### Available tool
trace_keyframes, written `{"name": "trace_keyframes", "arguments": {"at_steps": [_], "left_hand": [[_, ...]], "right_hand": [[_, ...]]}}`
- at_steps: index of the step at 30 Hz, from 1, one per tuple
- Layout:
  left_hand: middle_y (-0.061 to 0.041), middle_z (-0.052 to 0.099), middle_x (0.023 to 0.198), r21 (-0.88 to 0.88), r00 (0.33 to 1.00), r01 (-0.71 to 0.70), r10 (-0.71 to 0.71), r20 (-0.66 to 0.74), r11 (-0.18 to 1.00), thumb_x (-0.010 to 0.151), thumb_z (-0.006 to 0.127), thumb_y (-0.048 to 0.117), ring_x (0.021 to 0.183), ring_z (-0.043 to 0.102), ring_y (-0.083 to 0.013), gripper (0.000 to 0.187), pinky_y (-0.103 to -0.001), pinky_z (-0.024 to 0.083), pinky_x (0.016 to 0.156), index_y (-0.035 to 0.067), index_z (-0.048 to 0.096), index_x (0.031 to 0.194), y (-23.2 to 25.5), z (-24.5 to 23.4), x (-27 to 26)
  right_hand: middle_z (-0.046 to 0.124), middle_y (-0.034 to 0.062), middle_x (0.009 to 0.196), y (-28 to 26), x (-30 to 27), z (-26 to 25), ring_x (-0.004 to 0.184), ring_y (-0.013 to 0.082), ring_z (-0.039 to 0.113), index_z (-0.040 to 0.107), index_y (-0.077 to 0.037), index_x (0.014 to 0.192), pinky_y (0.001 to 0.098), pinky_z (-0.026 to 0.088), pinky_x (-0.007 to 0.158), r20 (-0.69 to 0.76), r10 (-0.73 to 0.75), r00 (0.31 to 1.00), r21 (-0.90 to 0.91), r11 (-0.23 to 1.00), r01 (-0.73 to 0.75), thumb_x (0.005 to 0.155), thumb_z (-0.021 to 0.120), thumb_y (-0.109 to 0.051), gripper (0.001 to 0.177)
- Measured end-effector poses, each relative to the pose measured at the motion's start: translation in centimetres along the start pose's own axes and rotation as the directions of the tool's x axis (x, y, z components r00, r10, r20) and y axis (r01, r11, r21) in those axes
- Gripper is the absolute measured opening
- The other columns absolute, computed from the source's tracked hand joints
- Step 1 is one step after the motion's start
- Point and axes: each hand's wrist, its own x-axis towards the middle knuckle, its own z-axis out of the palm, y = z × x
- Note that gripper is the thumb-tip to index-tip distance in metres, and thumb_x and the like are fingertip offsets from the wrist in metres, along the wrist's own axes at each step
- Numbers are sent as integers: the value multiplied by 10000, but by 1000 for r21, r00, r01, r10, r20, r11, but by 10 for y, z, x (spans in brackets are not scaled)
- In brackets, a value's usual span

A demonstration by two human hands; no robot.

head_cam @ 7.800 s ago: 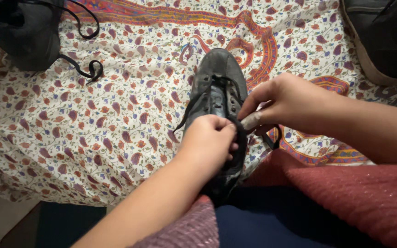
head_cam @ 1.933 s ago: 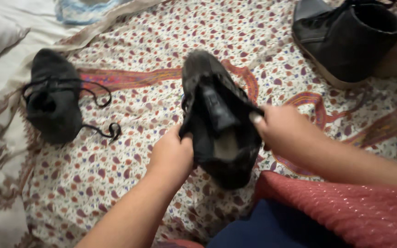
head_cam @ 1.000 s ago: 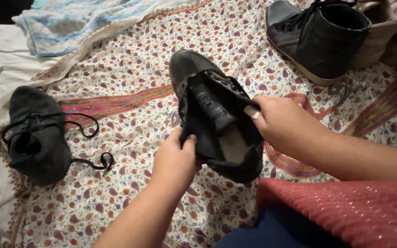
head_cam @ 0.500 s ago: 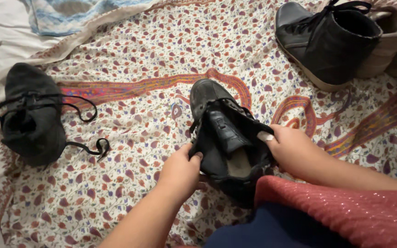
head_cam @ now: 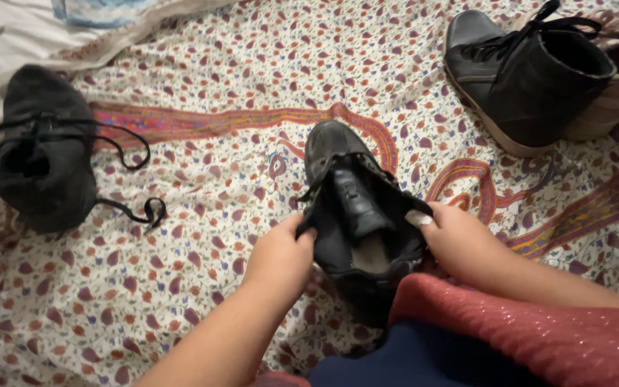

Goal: The person removes laces from a black shoe, then threads the laces back through the eyelets and ties them. They repeat the process on a second black shoe, threading and tying the laces. The shoes are handled one at a time on a patterned bedspread.

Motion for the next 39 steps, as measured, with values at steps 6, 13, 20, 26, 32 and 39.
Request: {"name": "trace_keyframes", "arguments": {"at_steps": [6, 13, 20, 26, 32, 39], "left_hand": [[-192, 742, 1018, 76, 973, -196, 203, -110, 978, 903, 606, 310, 970, 693, -393, 364, -468, 534, 850, 151, 707, 1215, 7, -7, 12], [-156, 788, 892, -83, 980, 105, -89, 177, 991, 878, 627, 342, 677, 765, -284, 501, -444, 611, 656, 165, 616, 1347, 0, -8, 30], [-257, 709, 1093, 50, 842, -461, 455, -290, 886, 808, 790, 350, 897, 705, -361, 715, -480, 584, 752, 20, 480, 1362, -33, 7, 84], [-146, 742, 1037, -269, 994, -92, 106, 40, 959, 818, 709, 396, 906, 716, -220, 526, -376, 562, 836, 24, 621, 1180, -15, 11, 92], [-130, 633, 730, 20, 985, -143, 144, -99, 990, 1006, 563, 402, 691, 585, -247, 409, -424, 470, 668, 19, 654, 891, -28, -19, 38], [-60, 580, 646, -536, 996, -3, 49, 73, 844, 980, 554, 287, 595, 529, -181, 301, -371, 446, 582, 42, 607, 814, -38, -19, 16]], "right_hand": [[763, 198, 918, -2, -3, -6, 907, 328, 709, 683, -40, 1141, 454, 528, 821, -77, -143, 987, -28, 990, 142, 968, 546, -357, 386], [750, 225, 967, -37, 3, -7, 944, 369, 716, 712, -21, 1070, 471, 523, 849, 31, -139, 990, -257, 956, 142, 968, 569, -484, 496], [764, 169, 927, -35, -7, -11, 869, 288, 767, 667, -94, 1216, 429, 576, 809, 57, -69, 996, -112, 991, 75, 842, 699, -554, 593], [688, 211, 1147, -3, 11, -5, 1035, 285, 701, 545, 9, 1338, 402, 558, 878, -35, -206, 978, -121, 972, 200, 740, 847, -607, 910], [775, 178, 1091, 12, 13, -10, 1032, 258, 749, 624, -78, 1289, 387, 566, 905, 131, 33, 991, -114, 993, -18, 807, 732, -578, 703], [761, 111, 913, -5, -7, -32, 836, 213, 711, 732, -72, 1122, 383, 545, 757, 85, -97, 992, -20, 995, 99, 862, 718, -462, 468]]}}
